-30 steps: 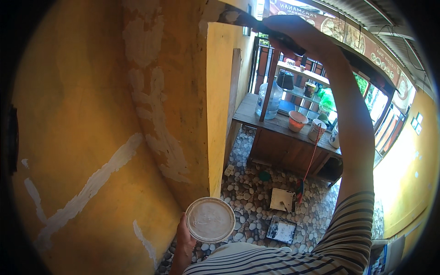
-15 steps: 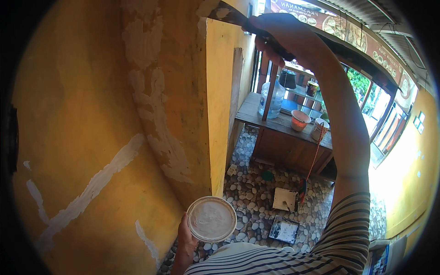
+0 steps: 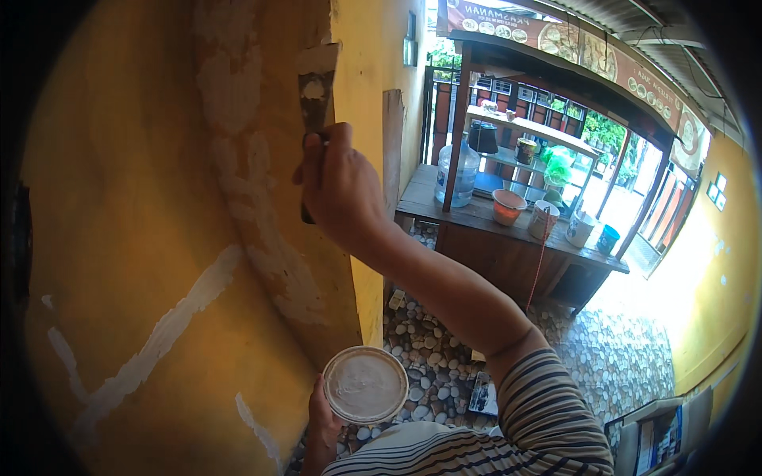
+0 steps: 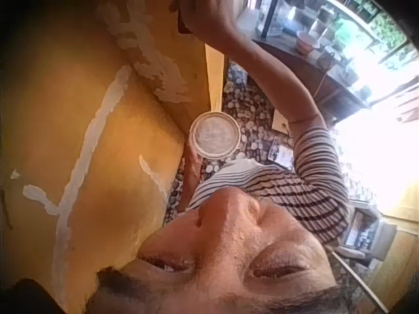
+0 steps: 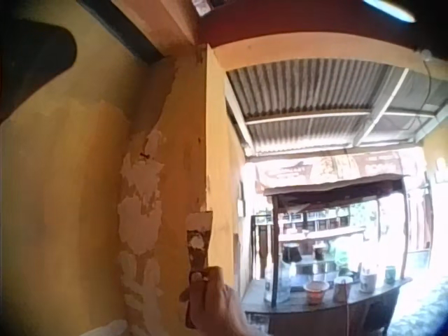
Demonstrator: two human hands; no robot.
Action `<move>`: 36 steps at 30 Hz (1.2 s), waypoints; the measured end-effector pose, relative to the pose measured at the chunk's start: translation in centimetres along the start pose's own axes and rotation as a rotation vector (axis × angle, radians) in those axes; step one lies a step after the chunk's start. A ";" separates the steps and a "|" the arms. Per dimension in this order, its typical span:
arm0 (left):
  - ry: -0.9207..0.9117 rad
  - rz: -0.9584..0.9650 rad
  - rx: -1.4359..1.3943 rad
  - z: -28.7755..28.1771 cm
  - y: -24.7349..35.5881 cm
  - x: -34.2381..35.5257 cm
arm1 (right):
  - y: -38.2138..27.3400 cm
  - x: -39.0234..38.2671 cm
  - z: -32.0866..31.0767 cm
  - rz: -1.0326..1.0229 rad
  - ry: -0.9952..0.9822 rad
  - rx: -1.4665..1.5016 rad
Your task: The person patches wall surfaces by scooping putty from a container with a putty knife and spreading it over cracks on the walls.
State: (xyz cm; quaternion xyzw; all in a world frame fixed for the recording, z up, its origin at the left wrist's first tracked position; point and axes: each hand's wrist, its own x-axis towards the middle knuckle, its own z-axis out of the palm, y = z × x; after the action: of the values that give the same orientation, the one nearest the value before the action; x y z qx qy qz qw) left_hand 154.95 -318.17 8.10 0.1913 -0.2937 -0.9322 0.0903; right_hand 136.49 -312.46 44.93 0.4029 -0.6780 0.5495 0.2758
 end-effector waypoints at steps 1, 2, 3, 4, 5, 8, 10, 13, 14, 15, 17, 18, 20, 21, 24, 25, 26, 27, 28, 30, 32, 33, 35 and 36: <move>0.001 0.000 0.003 0.3 0.3 -0.4 | -0.1 0.3 0.6 -0.068 0.034 -0.051; 0.026 0.006 0.018 0.9 0.7 -1.0 | -0.2 0.7 1.1 -0.137 0.067 -0.102; 0.051 0.012 0.032 1.2 1.1 -1.4 | -0.4 1.2 1.4 -0.136 0.069 -0.100; 0.051 0.012 0.035 1.1 1.2 -1.7 | -0.9 1.9 1.5 -0.083 0.062 -0.062; 0.053 0.008 0.025 1.1 1.3 -1.9 | -1.3 2.5 1.6 -0.029 0.055 -0.023; 0.064 0.012 0.002 -0.3 1.1 -1.9 | -2.1 4.0 1.8 0.073 0.046 0.068; 0.069 0.017 -0.009 -0.6 1.1 -2.0 | -1.9 4.0 1.9 0.084 0.046 0.088; 0.129 0.031 0.029 -0.2 1.4 -2.3 | -1.7 3.5 1.8 0.120 0.043 0.098; 0.107 0.036 0.047 -0.7 1.3 -2.2 | -1.6 3.1 1.8 0.145 0.037 0.093; 0.085 0.039 0.065 -1.2 1.1 -2.0 | -1.5 2.7 1.8 0.146 0.036 0.096; 0.087 0.023 0.048 -1.8 0.8 -1.6 | -1.0 1.9 1.9 0.195 0.026 0.091; 0.087 0.004 0.030 -2.0 0.7 -1.5 | -0.7 1.4 1.9 0.196 0.026 0.093; 0.097 0.010 0.028 -2.3 0.5 -1.3 | 0.1 0.3 2.3 0.208 0.024 0.079; 0.106 0.015 0.025 -2.4 0.5 -1.3 | 0.5 -0.2 2.6 0.208 0.023 0.081; 0.092 0.005 0.020 -2.4 0.2 -1.1 | 1.7 -2.0 2.9 0.186 0.020 0.081; 0.090 0.004 0.019 -2.3 0.3 -1.2 | 1.9 -2.5 3.0 0.165 0.020 0.072; 0.086 0.005 0.015 -2.0 0.4 -1.3 | 2.1 -3.0 2.9 0.144 0.020 0.063; 0.083 0.007 0.011 -1.8 0.4 -1.3 | 2.3 -3.6 2.6 0.143 0.019 0.061; 0.085 0.011 0.009 -2.1 0.4 -1.3 | 1.8 -4.1 2.2 0.185 -0.017 0.131; 0.096 0.030 0.011 -2.7 0.4 -1.4 | 1.7 -4.3 1.6 0.224 -0.059 0.205; 0.084 0.020 0.003 -2.1 0.7 -1.8 | 2.3 -4.2 0.1 0.346 -0.060 0.686; 0.075 0.011 -0.006 -1.8 0.8 -1.9 | 2.6 -3.8 -0.7 0.344 -0.062 0.686; 0.093 0.019 0.013 -1.2 0.9 -2.1 | 3.3 -2.2 -2.8 0.294 -0.044 0.856; 0.113 0.028 0.031 -1.2 0.9 -2.2 | 3.8 -1.3 -3.5 0.281 -0.044 0.834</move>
State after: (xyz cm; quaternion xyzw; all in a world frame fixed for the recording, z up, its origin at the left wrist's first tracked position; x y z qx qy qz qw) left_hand 157.51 -318.91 8.45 0.2411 -0.3052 -0.9138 0.1168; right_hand 133.72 -308.45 42.75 0.3953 -0.4522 0.7995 -0.0021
